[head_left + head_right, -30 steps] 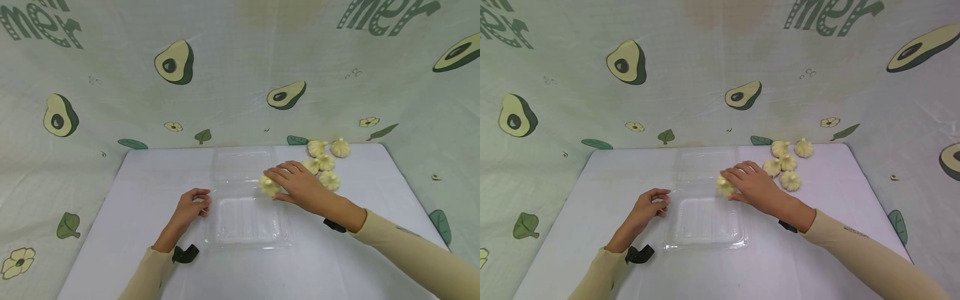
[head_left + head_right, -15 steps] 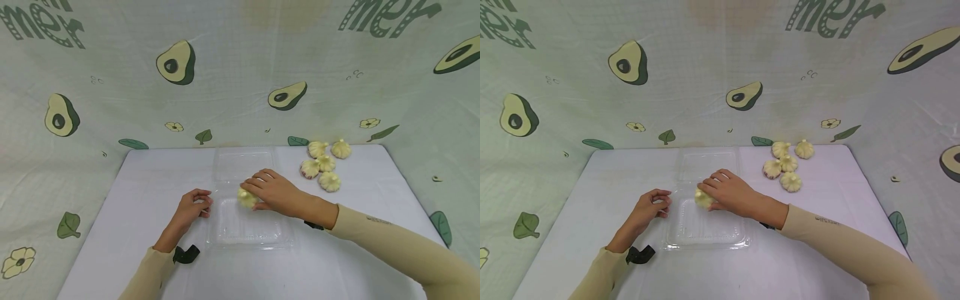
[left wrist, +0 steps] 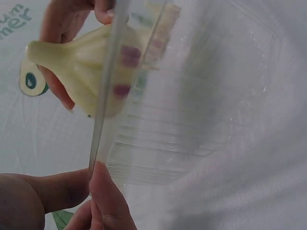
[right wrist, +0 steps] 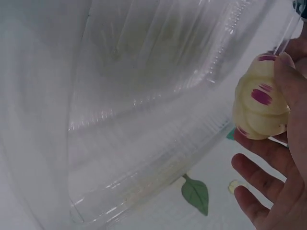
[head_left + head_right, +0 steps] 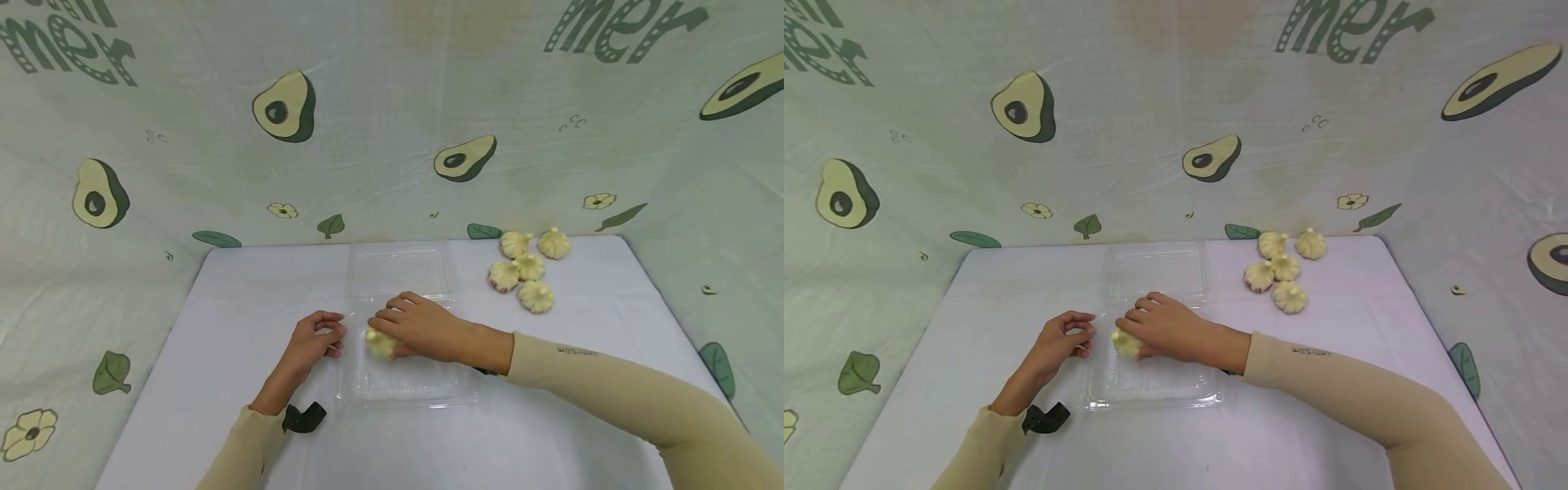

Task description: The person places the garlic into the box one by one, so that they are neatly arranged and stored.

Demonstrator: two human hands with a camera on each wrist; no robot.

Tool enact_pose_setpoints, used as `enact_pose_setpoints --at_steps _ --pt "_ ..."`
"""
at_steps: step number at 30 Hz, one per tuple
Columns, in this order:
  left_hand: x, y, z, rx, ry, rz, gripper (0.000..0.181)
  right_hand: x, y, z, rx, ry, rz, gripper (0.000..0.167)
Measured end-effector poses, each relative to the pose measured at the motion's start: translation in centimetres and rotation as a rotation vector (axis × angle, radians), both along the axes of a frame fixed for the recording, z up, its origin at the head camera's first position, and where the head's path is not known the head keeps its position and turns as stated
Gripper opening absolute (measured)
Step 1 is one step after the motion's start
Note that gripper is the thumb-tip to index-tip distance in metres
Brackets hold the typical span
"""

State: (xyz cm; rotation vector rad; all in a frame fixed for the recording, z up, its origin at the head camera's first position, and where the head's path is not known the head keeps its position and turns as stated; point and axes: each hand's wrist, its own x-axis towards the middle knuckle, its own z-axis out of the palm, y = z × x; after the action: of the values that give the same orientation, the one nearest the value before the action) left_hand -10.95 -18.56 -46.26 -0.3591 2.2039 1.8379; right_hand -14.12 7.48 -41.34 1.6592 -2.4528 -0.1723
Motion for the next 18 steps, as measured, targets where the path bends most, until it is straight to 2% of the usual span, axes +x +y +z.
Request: enact_pose_setpoints --at_steps 7,18 --pt "0.1 0.1 0.0 -0.001 0.010 -0.008 0.030 0.2 -1.0 -0.6 0.073 0.030 0.013 0.063" --pt "0.2 0.1 0.0 -0.002 0.012 -0.001 0.030 -0.1 -2.2 -0.8 0.100 0.076 0.022 0.057"
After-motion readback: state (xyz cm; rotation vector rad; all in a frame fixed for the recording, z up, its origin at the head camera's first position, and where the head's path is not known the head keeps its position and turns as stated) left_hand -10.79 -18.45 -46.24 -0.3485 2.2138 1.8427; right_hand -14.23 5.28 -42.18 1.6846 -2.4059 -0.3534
